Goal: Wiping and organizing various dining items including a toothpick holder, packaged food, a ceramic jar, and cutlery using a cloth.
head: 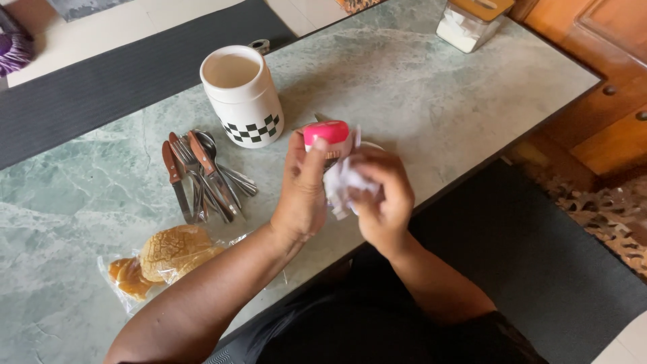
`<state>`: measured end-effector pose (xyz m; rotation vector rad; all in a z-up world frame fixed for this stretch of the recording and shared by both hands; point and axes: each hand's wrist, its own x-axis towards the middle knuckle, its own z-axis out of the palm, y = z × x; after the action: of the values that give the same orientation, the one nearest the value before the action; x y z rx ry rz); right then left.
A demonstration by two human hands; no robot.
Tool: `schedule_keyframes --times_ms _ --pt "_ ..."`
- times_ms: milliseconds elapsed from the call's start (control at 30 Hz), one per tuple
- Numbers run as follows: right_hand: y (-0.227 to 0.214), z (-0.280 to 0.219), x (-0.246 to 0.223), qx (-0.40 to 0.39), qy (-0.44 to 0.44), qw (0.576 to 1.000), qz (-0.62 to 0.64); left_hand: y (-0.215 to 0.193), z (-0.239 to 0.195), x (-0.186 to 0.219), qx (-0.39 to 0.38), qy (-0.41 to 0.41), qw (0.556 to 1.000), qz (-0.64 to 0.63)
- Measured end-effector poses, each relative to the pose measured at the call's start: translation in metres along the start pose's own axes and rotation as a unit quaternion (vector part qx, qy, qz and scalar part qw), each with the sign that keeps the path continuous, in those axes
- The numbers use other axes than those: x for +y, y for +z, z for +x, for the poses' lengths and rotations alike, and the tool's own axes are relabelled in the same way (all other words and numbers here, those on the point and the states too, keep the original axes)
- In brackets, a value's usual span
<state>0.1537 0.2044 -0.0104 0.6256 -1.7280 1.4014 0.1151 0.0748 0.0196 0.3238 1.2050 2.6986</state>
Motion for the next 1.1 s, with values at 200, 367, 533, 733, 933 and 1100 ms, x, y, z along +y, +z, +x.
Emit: schedule_keyframes --times_ms 200,367,533,733,933,1100 --pt "-0.009 -0.009 -0.004 0.055 0.087 0.987 0.126 -0.008 0.004 0.000 -0.016 0.022 0.999 0.028" --pt "-0.008 0.006 -0.011 -0.027 0.042 0.998 0.042 0.005 -0.003 0.011 -0.045 0.007 0.998 -0.043" --pt "-0.012 0.010 -0.008 0.082 0.144 0.973 0.163 0.003 -0.006 0.009 -0.025 0.022 0.999 0.006" --pt "-0.020 0.028 -0.006 0.062 0.147 0.981 0.108 -0.004 -0.009 0.014 -0.101 0.077 0.980 0.154" --pt "-0.031 0.056 -0.019 -0.178 0.046 0.972 0.146 0.001 -0.015 0.025 -0.139 0.072 0.944 0.289" --pt "-0.025 0.040 -0.005 0.035 0.193 0.935 0.294 0.001 -0.012 0.027 -0.143 0.078 0.970 0.182"
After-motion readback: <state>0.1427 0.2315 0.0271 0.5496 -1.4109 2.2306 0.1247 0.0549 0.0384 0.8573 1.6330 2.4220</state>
